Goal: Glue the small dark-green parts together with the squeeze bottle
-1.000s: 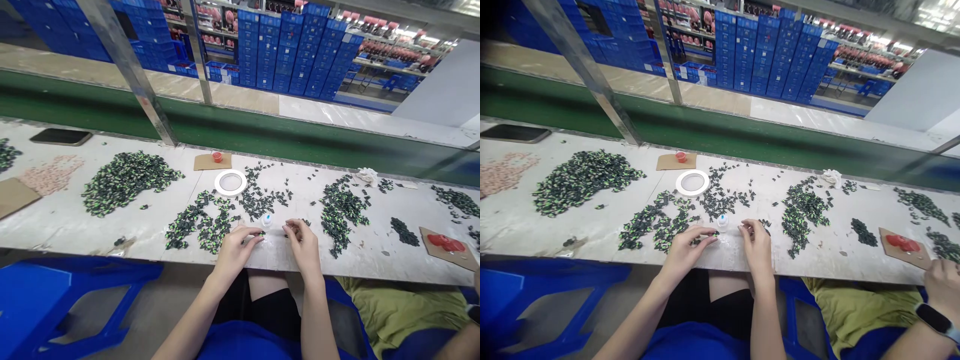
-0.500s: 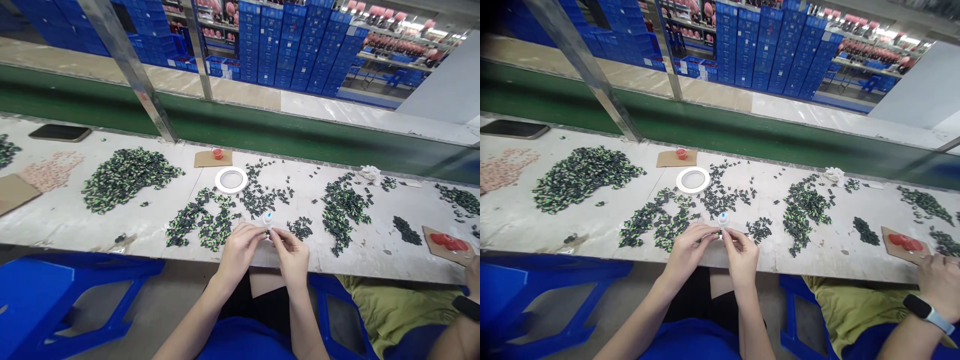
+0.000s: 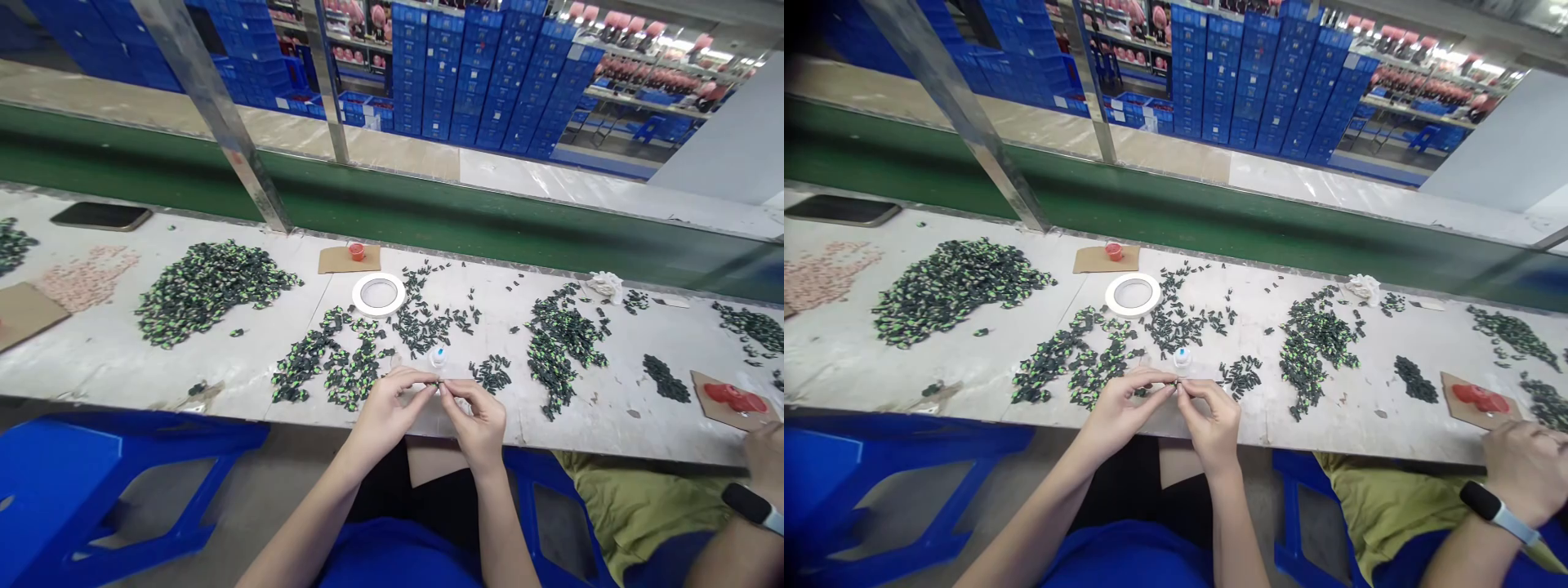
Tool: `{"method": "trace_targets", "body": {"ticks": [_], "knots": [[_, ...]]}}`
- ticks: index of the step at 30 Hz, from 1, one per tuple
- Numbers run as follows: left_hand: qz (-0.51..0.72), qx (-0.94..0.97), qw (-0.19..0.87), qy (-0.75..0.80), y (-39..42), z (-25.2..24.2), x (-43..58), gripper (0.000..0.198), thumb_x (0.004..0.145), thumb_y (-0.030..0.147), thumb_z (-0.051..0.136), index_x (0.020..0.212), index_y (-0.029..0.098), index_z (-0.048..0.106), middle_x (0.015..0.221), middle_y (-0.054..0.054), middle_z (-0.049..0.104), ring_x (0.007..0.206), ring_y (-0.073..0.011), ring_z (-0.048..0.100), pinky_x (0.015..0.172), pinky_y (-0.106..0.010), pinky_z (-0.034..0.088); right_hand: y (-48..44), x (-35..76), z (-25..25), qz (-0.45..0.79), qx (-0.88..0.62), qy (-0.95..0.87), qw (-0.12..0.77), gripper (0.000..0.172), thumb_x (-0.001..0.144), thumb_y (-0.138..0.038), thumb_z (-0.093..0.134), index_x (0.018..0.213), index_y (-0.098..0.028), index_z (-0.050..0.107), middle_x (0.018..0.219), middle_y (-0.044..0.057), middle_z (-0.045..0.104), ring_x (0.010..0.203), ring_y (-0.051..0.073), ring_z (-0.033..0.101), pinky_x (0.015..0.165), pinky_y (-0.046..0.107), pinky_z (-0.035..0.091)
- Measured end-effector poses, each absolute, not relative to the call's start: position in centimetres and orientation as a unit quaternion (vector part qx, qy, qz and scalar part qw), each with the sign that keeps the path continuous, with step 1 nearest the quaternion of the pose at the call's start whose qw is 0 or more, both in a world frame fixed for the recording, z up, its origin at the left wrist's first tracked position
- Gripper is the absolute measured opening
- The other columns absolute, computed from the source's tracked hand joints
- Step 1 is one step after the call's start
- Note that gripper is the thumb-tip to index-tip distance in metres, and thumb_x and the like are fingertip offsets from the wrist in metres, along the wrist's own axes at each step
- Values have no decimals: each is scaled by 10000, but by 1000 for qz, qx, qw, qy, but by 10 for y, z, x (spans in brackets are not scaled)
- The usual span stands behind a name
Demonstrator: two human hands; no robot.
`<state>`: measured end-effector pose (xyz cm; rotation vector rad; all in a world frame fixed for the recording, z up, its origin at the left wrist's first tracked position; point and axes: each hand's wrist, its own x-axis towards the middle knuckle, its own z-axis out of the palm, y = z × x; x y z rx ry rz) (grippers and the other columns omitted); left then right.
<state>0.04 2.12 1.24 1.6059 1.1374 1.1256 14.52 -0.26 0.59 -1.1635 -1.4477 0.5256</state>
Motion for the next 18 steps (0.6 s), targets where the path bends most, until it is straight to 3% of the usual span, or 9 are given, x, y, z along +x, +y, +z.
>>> {"method": "trace_targets", "body": {"ticks": [5,11,18], "knots": [[410,600,479,492,20,16,1,275,761,304,630,975,148,702,971,-90,703,841,-186,665,782,-291,527,-2,150,6,215,-483,-640,558,83,791,-97,637,842,-160,655,805,45,687,733,136,665,671,242,565],[346,661,489,453,25,28,-7,317,803,304,593,1086,177,654,954,-57,695,954,-192,642,875,-305,493,-2,163,19,263,-471,-677,501,289,792,-129,628,1079,-152,600,838,46,702,714,131,677,695,237,581],[339,680,470,448,25,30,-7,311,804,290,582,1085,173,646,951,-57,697,975,-206,635,939,-339,453,3,165,25,253,-470,-697,479,212,756,-124,615,963,-159,592,746,21,675,639,115,658,614,192,561]]}}
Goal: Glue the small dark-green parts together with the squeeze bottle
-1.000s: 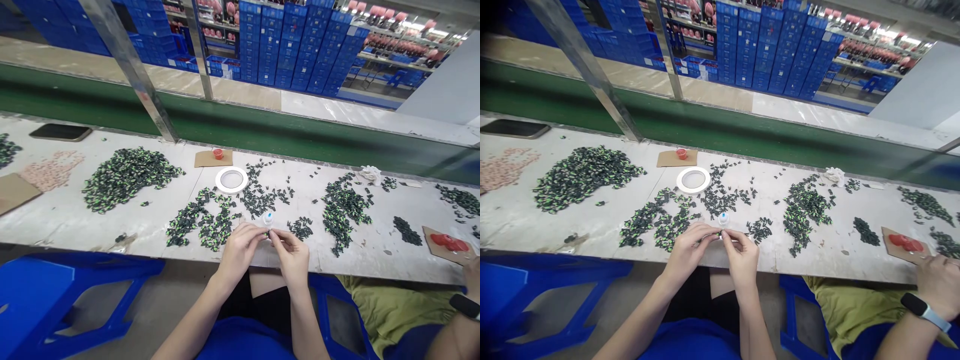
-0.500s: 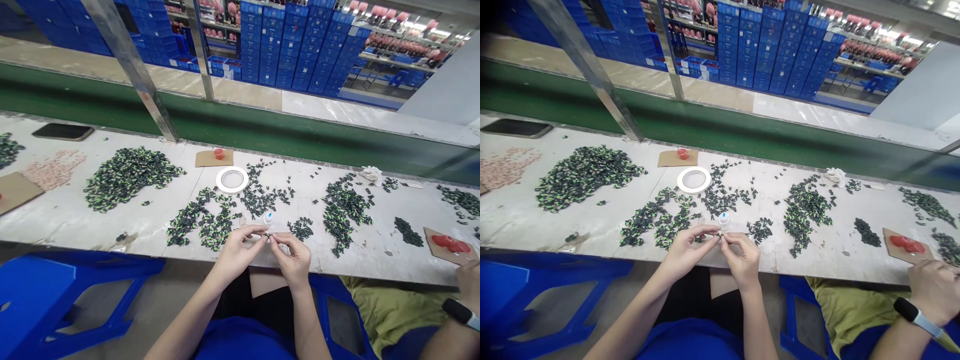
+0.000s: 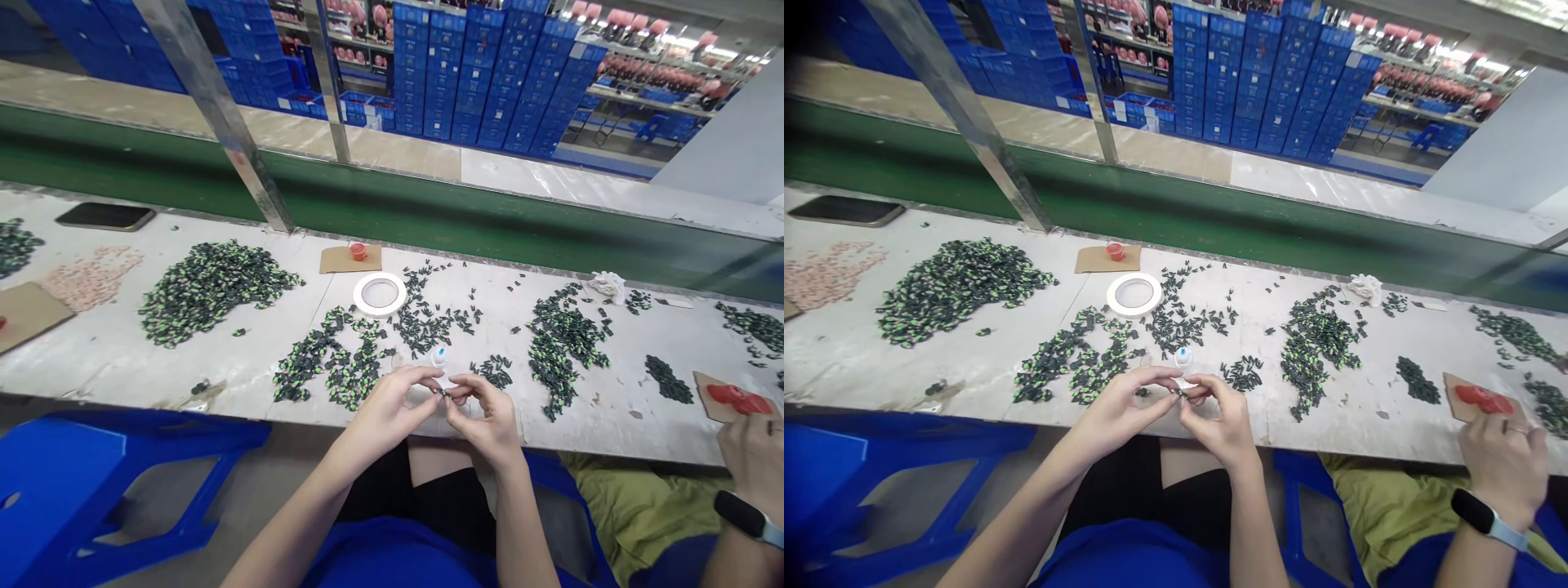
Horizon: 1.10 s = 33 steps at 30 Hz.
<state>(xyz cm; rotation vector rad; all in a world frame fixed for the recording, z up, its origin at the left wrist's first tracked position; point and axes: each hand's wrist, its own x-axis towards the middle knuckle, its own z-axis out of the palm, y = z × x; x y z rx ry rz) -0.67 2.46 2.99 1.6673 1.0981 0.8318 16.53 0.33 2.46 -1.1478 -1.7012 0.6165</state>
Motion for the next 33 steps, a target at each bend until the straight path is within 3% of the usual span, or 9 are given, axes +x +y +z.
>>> {"method": "trace_targets", "body": {"ticks": [7,17,24,28,31,33], "knots": [[318,649,472,505,21,33,-4,389,763,280,602,1136,171,616,883,-46,711,896,-208,667,906,-340,475,0,157,10,243,-486,-665,512,160,733,-102,613,873,-172,578,778,25,649,633,96,619,583,176,525],[311,638,492,504,23,29,-6,429,778,285,581,1185,150,586,896,-59,710,906,-202,667,867,-311,495,2,157,5,325,-519,-617,495,184,720,-156,625,903,-153,640,661,21,640,579,111,615,561,191,528],[329,636,494,492,19,35,3,342,780,219,597,1115,150,603,904,-50,710,969,-207,649,952,-325,446,-1,164,17,225,-506,-694,461,179,758,-158,621,936,-168,638,714,23,647,587,114,601,568,220,528],[334,656,500,457,17,35,1,385,821,272,618,1185,167,554,975,-51,695,987,-194,635,946,-318,443,4,186,20,209,-478,-717,463,87,796,-171,602,838,-181,677,668,32,609,584,130,568,540,252,491],[343,673,441,484,19,31,-12,296,842,293,606,1114,177,603,1018,-64,670,998,-197,617,910,-316,455,12,223,11,125,-560,-645,505,99,778,-242,642,814,-165,693,728,62,641,626,160,580,587,295,484],[355,671,378,531,24,27,-24,210,870,268,554,1034,169,639,1013,-73,664,997,-201,604,891,-328,461,17,249,3,47,-663,-551,505,213,765,-338,640,813,-141,703,782,91,657,620,169,577,635,328,484]]}}
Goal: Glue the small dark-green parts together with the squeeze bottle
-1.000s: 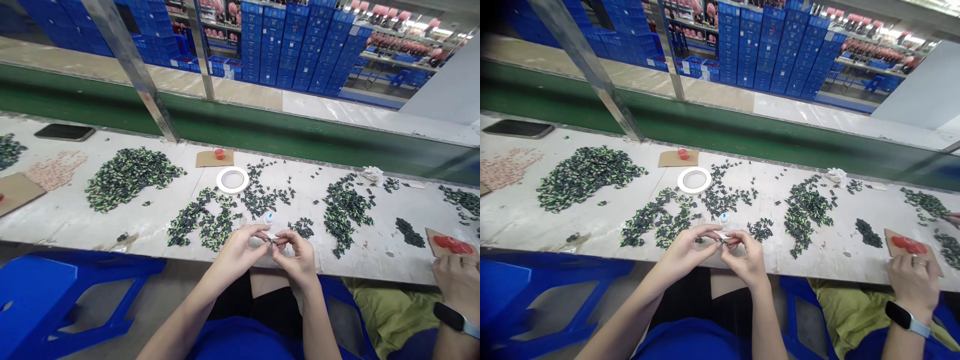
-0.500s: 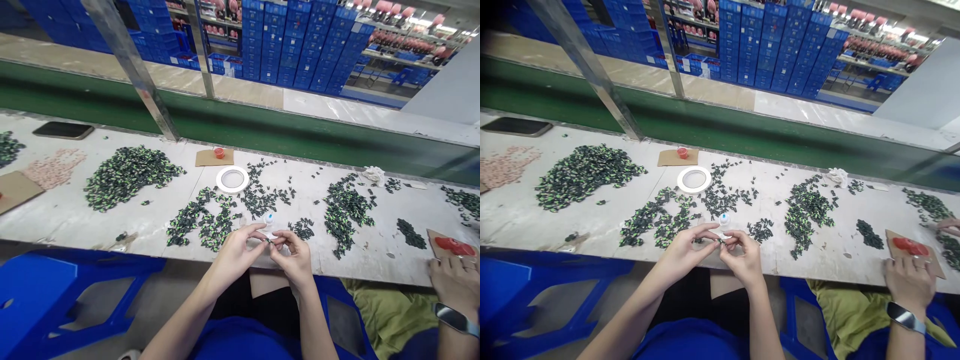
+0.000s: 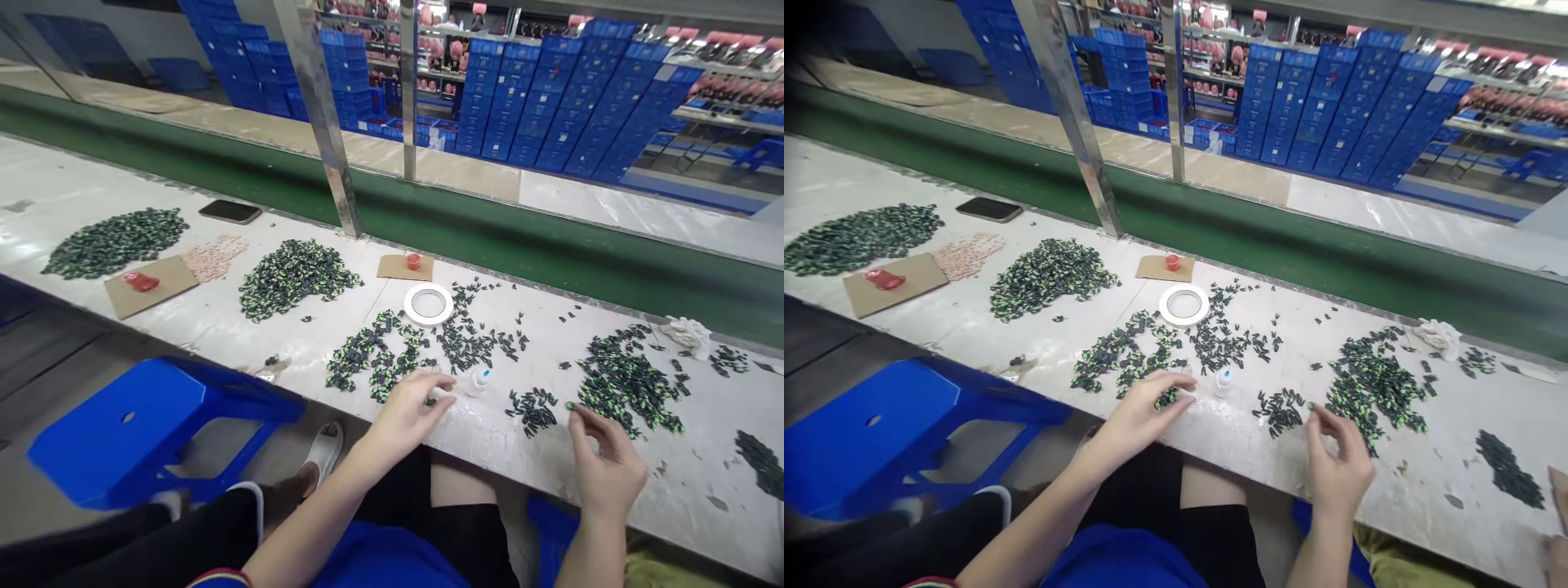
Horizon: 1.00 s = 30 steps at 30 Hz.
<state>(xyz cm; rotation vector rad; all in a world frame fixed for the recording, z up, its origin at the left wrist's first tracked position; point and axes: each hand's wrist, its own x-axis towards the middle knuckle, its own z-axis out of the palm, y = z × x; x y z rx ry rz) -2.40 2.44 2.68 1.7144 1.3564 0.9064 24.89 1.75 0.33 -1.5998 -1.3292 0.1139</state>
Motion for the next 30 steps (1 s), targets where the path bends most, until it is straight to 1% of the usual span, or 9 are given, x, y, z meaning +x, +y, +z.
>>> {"method": "trace_targets", "body": {"ticks": [2,6,9,12,15,20,24,27,30], "knots": [[365,661,304,582,32,21,-36,198,881,258,523,990,162,656,996,-79,668,988,-213,594,880,-352,463,22,268,-1,3,-727,-491,481,335,755,-417,605,837,-111,716,832,121,661,646,193,592,677,365,486],[370,655,168,638,50,8,-55,219,877,208,488,984,145,669,967,-88,678,994,-247,554,879,-383,450,22,265,0,-59,-731,-506,455,449,771,-517,593,905,-109,722,1034,159,641,923,278,584,823,443,464],[352,657,116,657,66,1,-58,211,863,179,500,976,146,675,952,-87,680,969,-262,531,874,-391,436,20,232,-1,5,-670,-601,436,468,772,-557,627,990,-149,698,1024,143,637,1009,288,530,807,443,467],[322,671,108,659,83,-3,-53,165,847,167,536,913,159,687,931,-85,680,933,-266,522,878,-396,420,21,194,-12,96,-607,-680,401,537,764,-571,644,1142,-190,631,1054,124,621,1039,291,492,829,455,459],[274,696,113,654,96,-5,-46,170,834,150,551,922,156,697,927,-101,675,950,-290,505,857,-409,408,28,168,-24,127,-582,-705,385,537,784,-543,639,1190,-197,584,1090,117,605,1055,295,455,880,473,439],[199,739,119,632,106,-9,-44,222,793,74,524,871,183,701,902,-111,658,976,-320,500,806,-420,390,37,152,-31,158,-575,-690,410,350,845,-460,589,1073,-195,583,1078,117,604,1053,288,465,891,474,447],[197,749,144,616,109,-4,-46,117,792,108,571,791,157,676,899,-120,645,1002,-318,497,823,-413,389,30,154,-25,264,-582,-633,438,336,823,-458,608,985,-181,510,1194,132,582,1201,278,465,961,472,435],[207,754,175,598,99,5,-44,141,853,149,535,790,141,661,913,-106,648,986,-285,498,833,-394,383,20,159,-20,369,-581,-553,470,356,795,-434,646,952,-181,451,1113,127,629,1069,234,591,918,418,480],[217,761,228,568,77,11,-36,155,887,196,521,845,171,668,914,-64,658,962,-242,502,834,-373,368,12,168,-17,386,-578,-495,522,374,735,-410,707,911,-170,481,919,85,661,845,199,646,745,328,528]]}}
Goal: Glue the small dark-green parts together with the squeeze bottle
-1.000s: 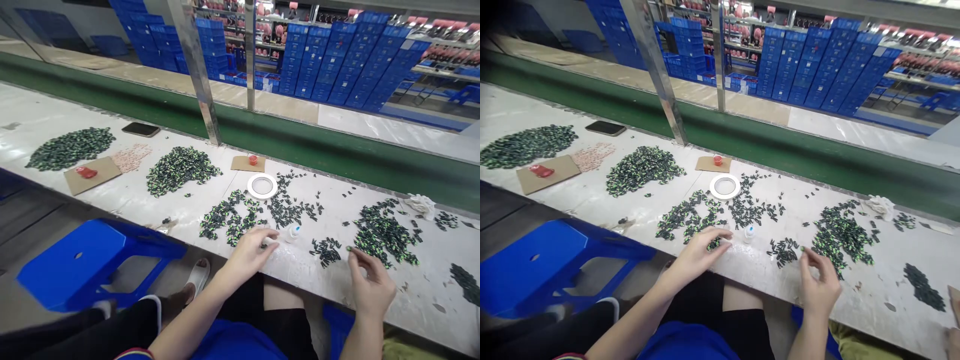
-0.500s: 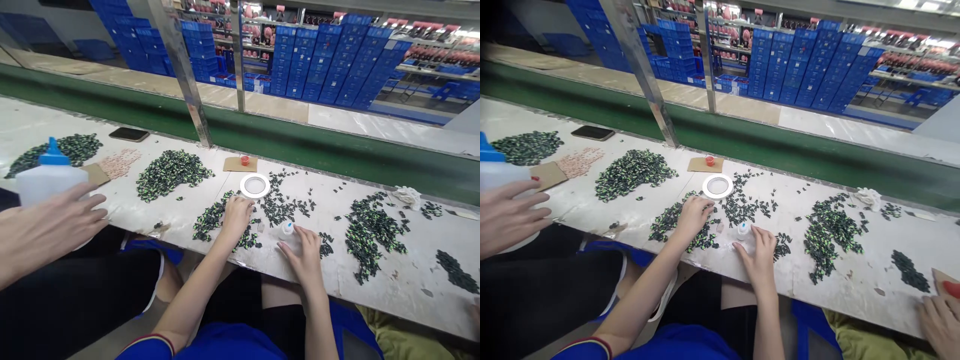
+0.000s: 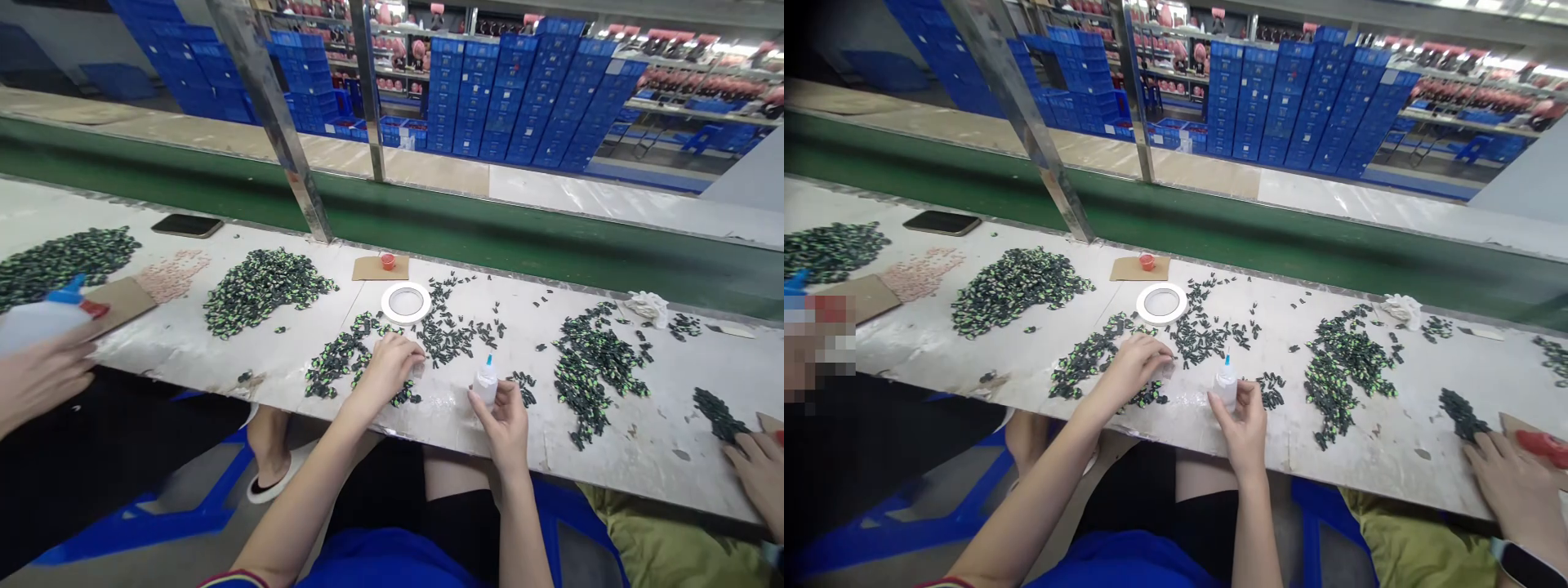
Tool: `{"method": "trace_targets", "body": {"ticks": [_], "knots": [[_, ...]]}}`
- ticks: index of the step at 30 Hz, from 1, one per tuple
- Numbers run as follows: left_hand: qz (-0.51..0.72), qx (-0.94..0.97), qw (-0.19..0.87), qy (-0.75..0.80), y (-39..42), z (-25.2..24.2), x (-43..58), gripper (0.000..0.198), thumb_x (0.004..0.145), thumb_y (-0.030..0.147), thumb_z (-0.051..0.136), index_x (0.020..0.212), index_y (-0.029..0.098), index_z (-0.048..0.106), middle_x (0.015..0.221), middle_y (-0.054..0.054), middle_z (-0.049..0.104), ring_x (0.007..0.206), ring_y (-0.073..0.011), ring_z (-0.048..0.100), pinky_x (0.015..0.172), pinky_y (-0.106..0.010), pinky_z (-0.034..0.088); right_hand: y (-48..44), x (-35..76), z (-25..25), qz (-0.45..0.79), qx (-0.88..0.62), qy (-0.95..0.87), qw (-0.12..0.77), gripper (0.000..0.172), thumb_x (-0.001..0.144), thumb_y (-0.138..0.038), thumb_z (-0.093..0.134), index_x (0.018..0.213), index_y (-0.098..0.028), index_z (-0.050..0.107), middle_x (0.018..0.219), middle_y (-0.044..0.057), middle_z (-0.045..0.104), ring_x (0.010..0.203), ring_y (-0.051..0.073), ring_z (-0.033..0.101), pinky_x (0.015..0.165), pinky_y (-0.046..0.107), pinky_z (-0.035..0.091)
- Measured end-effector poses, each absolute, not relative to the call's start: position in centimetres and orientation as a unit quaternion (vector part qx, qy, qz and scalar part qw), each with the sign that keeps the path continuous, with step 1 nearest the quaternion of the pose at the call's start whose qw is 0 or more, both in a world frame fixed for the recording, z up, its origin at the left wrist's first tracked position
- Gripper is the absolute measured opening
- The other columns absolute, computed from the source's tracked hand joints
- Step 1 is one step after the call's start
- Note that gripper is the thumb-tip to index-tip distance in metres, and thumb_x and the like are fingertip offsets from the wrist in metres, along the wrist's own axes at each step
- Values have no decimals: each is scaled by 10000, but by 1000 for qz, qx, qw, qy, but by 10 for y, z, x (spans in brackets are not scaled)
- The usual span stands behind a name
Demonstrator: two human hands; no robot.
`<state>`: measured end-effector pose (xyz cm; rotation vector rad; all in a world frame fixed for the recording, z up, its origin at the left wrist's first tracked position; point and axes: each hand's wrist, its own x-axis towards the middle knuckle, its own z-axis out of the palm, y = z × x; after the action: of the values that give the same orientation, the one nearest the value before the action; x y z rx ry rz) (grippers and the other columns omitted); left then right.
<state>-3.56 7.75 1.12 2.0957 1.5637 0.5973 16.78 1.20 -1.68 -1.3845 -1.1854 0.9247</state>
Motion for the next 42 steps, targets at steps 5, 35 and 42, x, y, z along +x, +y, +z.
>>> {"method": "trace_targets", "body": {"ticks": [5,35,42], "knots": [[206,766,323,516,43,7,-13,118,849,255,612,770,192,674,972,-51,643,1079,-258,448,950,-475,232,8,180,-22,332,-579,-402,627,379,652,-423,742,836,-134,579,742,50,629,643,159,594,565,261,467],[284,677,357,577,44,-15,3,91,795,179,678,863,199,621,887,12,722,965,-187,630,964,-418,247,11,164,-22,247,-693,-424,529,433,726,-534,640,739,-101,633,687,73,663,589,159,591,565,248,464],[281,674,355,584,45,-13,3,88,779,188,698,834,206,632,866,20,723,977,-189,629,964,-418,247,12,165,-24,251,-689,-440,519,428,744,-530,628,749,-102,628,679,63,653,591,152,581,572,245,452]]}}
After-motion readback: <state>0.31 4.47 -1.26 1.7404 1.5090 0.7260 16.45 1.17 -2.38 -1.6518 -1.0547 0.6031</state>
